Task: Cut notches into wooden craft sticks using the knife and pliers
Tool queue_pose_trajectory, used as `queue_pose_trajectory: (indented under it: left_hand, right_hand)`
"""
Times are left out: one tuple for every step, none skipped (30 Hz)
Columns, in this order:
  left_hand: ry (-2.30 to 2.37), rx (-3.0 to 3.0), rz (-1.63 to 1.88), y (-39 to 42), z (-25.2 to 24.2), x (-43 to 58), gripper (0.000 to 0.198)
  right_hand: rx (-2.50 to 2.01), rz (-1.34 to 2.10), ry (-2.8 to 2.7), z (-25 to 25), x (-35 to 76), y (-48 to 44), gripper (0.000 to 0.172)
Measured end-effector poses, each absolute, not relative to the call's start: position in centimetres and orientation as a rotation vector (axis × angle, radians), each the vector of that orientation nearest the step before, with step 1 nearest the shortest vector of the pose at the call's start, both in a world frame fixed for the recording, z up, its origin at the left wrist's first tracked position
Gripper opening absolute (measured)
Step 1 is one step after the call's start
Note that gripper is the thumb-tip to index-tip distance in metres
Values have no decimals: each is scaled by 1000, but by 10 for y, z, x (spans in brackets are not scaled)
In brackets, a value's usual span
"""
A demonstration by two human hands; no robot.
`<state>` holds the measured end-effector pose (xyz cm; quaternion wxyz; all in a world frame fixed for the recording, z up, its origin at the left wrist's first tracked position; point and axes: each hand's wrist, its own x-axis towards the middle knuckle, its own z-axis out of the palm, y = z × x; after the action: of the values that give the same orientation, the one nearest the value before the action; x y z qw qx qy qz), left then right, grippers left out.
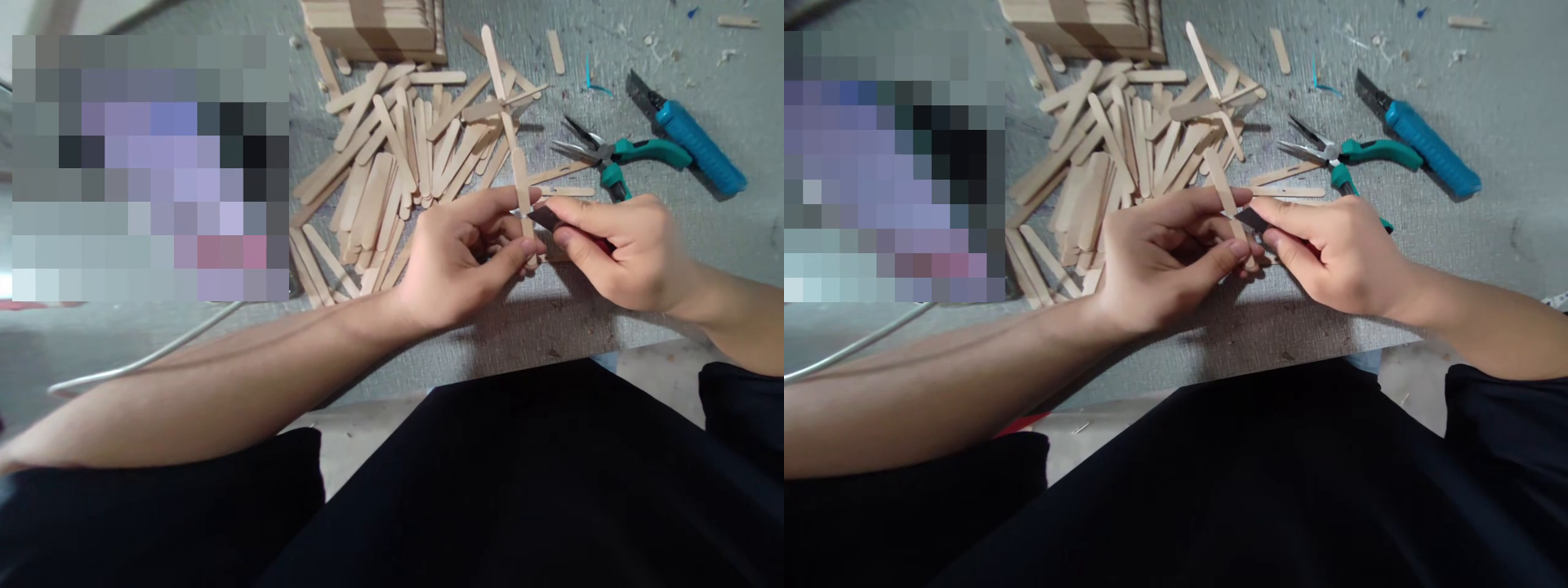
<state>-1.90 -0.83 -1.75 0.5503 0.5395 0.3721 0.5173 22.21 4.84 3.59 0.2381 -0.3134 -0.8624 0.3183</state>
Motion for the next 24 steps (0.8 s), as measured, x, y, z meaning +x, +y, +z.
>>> queue_pose_trajectory:
  left_hand:
    - [914,1269,1213,-9,-16,-18,39]
    - [945,1263,1201,-10,-14,-18,38]
    - [972,1257,1193,-10,-13,-17,38]
    - [991,1253,1188,-11,-12,-16,39]
    - [1001,1254,1190,-11,-13,-15,40]
    - [1006,1262,1195,-12,-13,-15,41]
    - [1004,1277,1205,-12,-14,-14,42]
    - [999,1292,1219,-12,-16,-14,42]
    - [985,1307,1234,-12,-17,-14,43]
    - [968,1316,1246,-11,-18,-13,43]
    - [960,1312,1255,-11,-19,-13,43]
    - [955,1300,1260,-11,-19,-14,42]
    - [958,1282,1261,-10,-18,-14,41]
    - [959,1270,1257,-10,-17,-14,41]
    - [964,1260,1252,-9,-16,-14,41]
    - [977,1251,1245,-9,-15,-14,40]
    - [987,1247,1236,-9,-14,-15,40]
    - [990,1249,1225,-9,-13,-15,40]
    - [993,1253,1216,-9,-13,-15,40]
    - [991,1260,1212,-9,-13,-16,42]
    - [989,1266,1206,-9,-13,-16,43]
    - [989,1271,1199,-9,-13,-16,43]
    - [998,1272,1195,-9,-13,-16,41]
    - [1006,1272,1193,-9,-14,-16,39]
  right_hand:
    - [-863,880,-2361,35,222,48,39]
    - [-871,890,-2357,33,222,48,39]
    - [-879,904,-2348,32,222,48,39]
    - [-889,926,-2334,32,222,47,39]
    - [-910,959,-2318,32,221,46,39]
    - [-932,1006,-2306,32,221,45,38]
    - [-942,1059,-2298,32,219,43,36]
    - [-943,1106,-2287,33,218,42,35]
    - [-945,1142,-2275,34,217,40,34]
    - [-947,1157,-2253,34,217,38,33]
    - [-957,1149,-2220,34,217,37,33]
    - [-977,1128,-2184,35,217,36,33]
    - [-1007,1102,-2152,35,218,36,34]
    - [-1033,1079,-2136,35,219,36,34]
    - [-1049,1057,-2132,35,220,37,34]
    - [-1056,1037,-2142,36,221,38,35]
    - [-1052,1017,-2166,36,221,39,35]
    - [-1038,994,-2193,36,222,41,36]
    - [-1018,970,-2221,36,223,42,37]
    - [-994,947,-2250,36,223,43,39]
    - [-968,924,-2279,35,223,44,40]
    - [-947,897,-2307,33,224,45,41]
    - [-933,866,-2331,32,224,45,42]
    - [-928,835,-2351,30,224,45,42]
